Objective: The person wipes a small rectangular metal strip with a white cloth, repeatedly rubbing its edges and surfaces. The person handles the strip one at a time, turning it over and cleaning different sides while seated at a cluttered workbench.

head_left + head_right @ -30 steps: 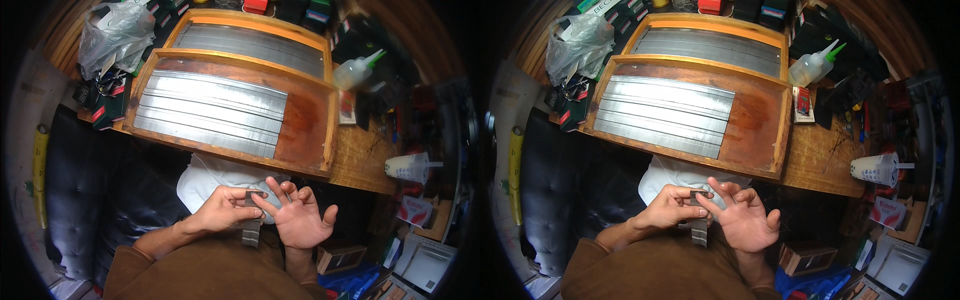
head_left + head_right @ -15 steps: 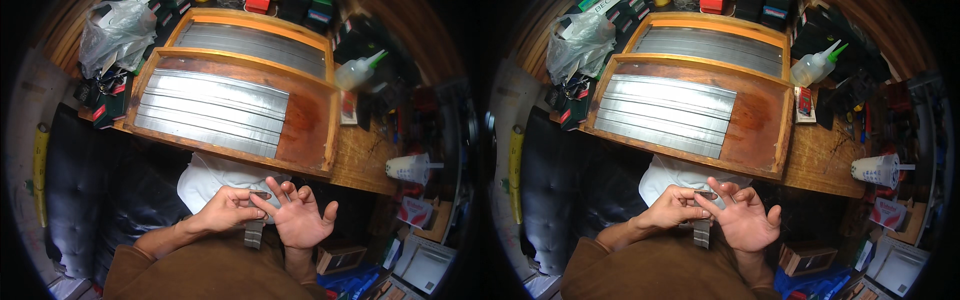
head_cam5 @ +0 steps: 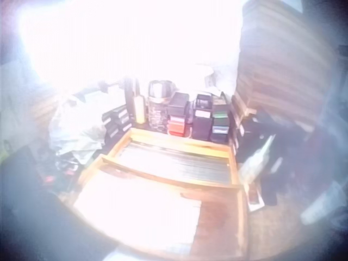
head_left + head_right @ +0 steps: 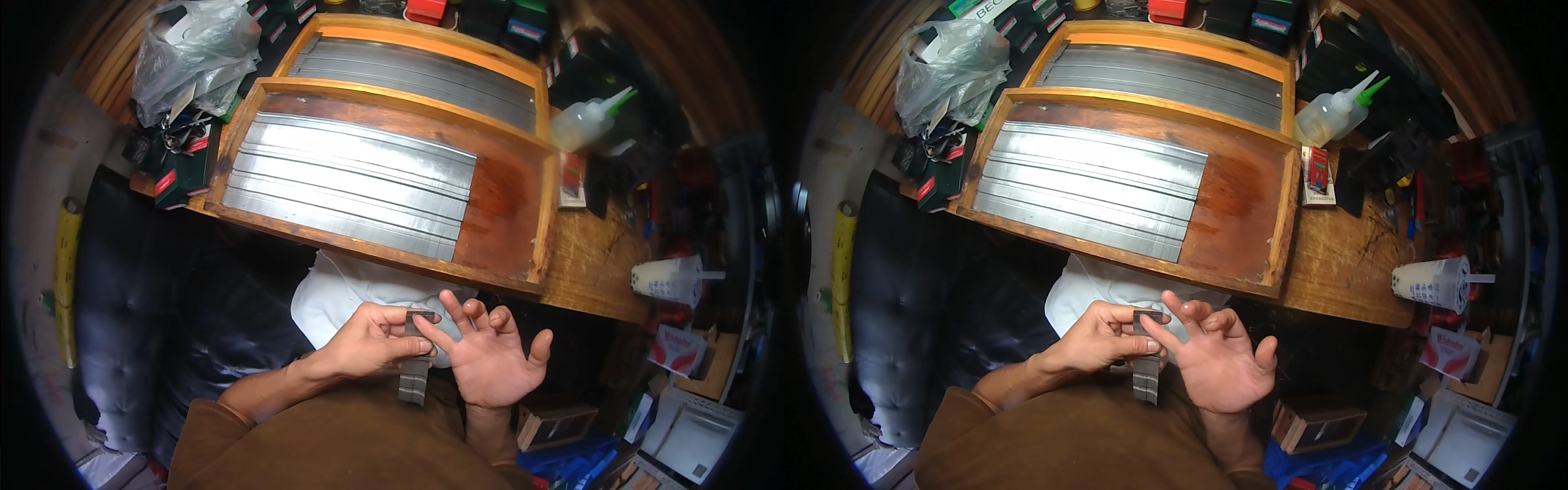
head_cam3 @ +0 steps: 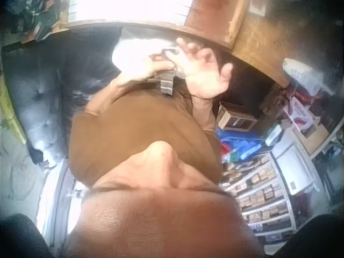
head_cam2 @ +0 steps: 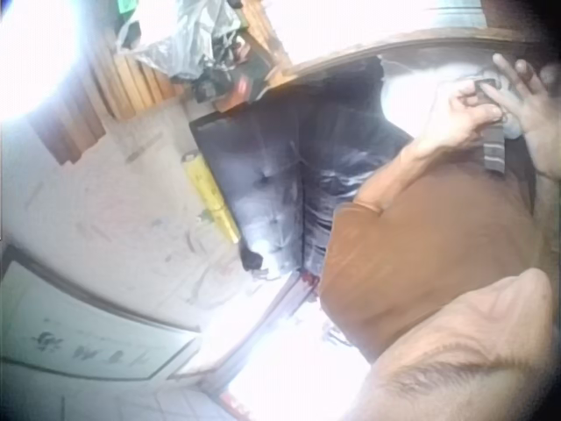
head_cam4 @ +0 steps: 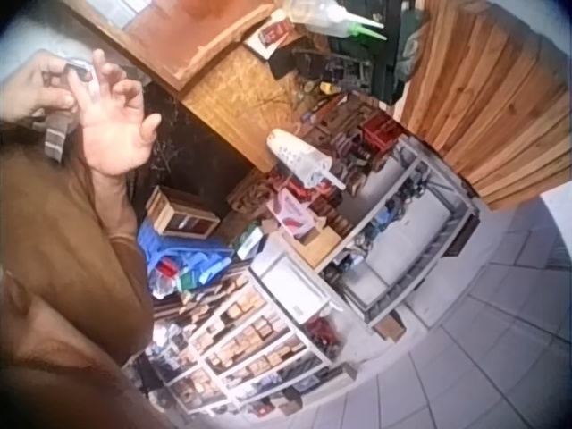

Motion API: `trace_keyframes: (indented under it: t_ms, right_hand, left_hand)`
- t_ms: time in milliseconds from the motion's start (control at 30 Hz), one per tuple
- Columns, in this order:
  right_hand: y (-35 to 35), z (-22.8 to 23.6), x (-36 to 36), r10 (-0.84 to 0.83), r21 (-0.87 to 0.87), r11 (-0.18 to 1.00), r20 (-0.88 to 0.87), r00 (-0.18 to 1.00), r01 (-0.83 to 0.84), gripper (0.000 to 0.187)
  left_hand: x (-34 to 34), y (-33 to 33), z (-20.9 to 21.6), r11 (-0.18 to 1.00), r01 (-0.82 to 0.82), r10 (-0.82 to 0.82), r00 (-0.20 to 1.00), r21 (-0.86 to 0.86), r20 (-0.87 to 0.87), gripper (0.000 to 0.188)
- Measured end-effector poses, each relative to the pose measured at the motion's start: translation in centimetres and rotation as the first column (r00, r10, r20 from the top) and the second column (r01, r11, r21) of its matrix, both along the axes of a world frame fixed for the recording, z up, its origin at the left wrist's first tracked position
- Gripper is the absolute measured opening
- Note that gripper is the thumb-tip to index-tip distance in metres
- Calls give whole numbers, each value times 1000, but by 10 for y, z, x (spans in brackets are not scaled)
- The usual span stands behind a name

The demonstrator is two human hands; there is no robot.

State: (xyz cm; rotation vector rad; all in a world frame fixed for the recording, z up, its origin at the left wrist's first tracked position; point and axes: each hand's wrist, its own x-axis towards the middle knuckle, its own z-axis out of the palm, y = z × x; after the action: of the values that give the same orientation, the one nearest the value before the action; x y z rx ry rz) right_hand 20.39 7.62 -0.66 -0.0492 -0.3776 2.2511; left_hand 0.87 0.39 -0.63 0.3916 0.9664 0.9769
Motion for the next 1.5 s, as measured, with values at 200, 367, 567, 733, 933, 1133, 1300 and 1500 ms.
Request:
trace_keyframes:
  t_ms: [200,367,567,733,933,1133,1300,1500]
  right_hand:
    - [1,-2,1,-15,-25,1000,-18,1000,15,68]
    - [3,2,2,-52,7,999,-5,999,52,67]
    - [0,3,-2,-63,-53,996,36,997,65,66]
    - [-1,1,0,-59,-59,996,22,998,60,64]
    - [-9,-3,8,-335,350,921,482,809,173,29]
    - [-27,6,20,-316,499,607,866,389,-618,16]
    - [-50,-19,7,-309,535,647,835,455,-543,17]
    - [-51,-36,4,-451,690,580,715,535,-433,16]
  left_hand:
    - [-2,1,1,1000,-7,7,1000,3,2,36]
    - [-5,2,0,1000,-19,19,1000,8,-14,33]
    - [-2,-3,-6,999,-45,45,999,30,-28,35]
    - [-3,-5,-11,998,-32,34,999,61,-31,36]
    - [-13,-1,1,997,-60,58,997,-42,-59,35]
    - [-25,-4,-8,977,-206,202,976,-49,-87,31]
    - [-12,0,-4,966,-256,255,966,-25,-53,32]
    - [-15,-3,5,969,-226,232,971,96,-52,39]
